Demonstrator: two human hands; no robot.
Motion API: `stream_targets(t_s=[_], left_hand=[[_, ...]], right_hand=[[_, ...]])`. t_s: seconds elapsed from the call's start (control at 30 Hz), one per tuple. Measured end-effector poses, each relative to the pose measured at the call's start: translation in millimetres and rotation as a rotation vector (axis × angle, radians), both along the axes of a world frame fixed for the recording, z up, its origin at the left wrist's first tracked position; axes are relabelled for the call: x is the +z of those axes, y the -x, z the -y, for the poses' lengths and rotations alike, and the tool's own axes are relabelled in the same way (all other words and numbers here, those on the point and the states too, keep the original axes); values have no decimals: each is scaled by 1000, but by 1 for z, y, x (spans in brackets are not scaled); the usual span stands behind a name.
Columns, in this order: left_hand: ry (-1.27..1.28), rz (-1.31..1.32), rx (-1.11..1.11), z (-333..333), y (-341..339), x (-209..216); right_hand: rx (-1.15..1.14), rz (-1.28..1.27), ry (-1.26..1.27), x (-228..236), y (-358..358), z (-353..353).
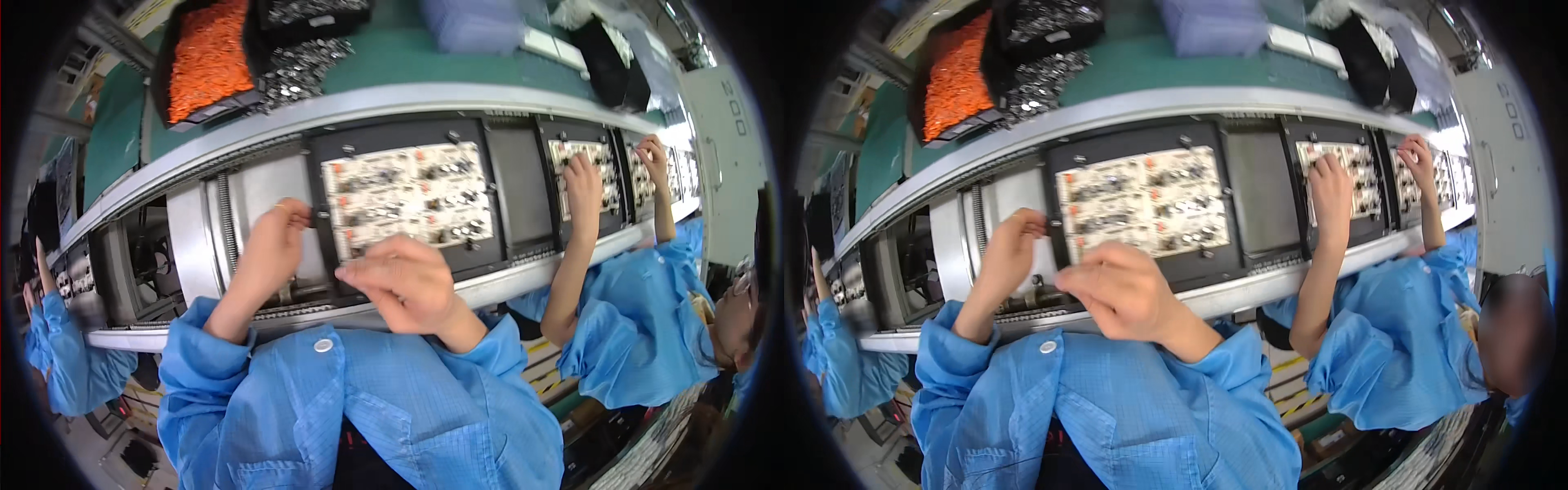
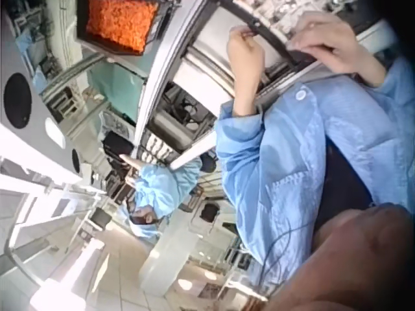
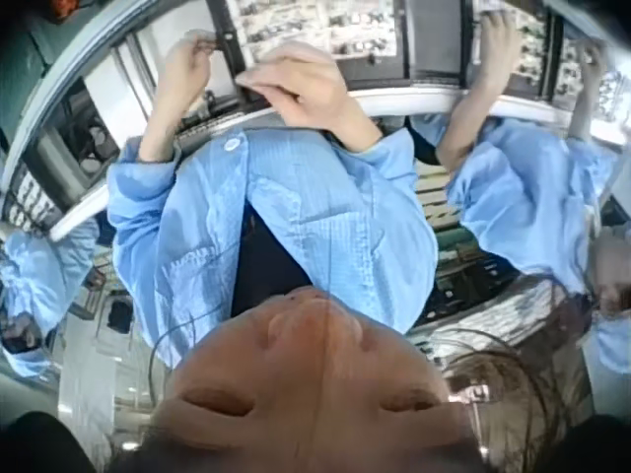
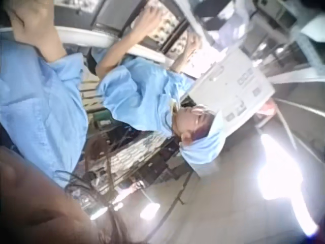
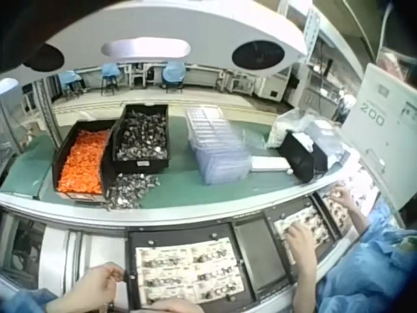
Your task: Manual assembly of small electronic components onto printed circuit boards on a production line.
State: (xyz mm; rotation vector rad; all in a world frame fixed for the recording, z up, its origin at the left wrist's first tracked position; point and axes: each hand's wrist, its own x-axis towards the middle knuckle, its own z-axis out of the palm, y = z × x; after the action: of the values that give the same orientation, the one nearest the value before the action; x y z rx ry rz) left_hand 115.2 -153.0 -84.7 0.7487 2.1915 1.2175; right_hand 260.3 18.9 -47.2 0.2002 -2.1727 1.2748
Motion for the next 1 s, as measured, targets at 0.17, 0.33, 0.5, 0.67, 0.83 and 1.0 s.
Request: stream_targets(t_s=[0.17,0.33,0.5,0.67,0.83,1.0], left_hand=[[30,-14,-283,-49,-29,-3],[339,-470,555,-26,4,12],[961,-465,1458,190,35,-10],[1030,-447,1233,270,23,-35],[1066,-487,1189,255,1,-21],[1099,-668,913,209,-8,-10]], right_hand=[[84,223,12,1,-28,7],[-46,161,-158,-14,-70,-54],[51,122,-110,-21,-69,-80],[98,203,-201,-17,-63,-73],[88,380,-346,0,-60,-65],[68,552,-392,9,-67,-75]])
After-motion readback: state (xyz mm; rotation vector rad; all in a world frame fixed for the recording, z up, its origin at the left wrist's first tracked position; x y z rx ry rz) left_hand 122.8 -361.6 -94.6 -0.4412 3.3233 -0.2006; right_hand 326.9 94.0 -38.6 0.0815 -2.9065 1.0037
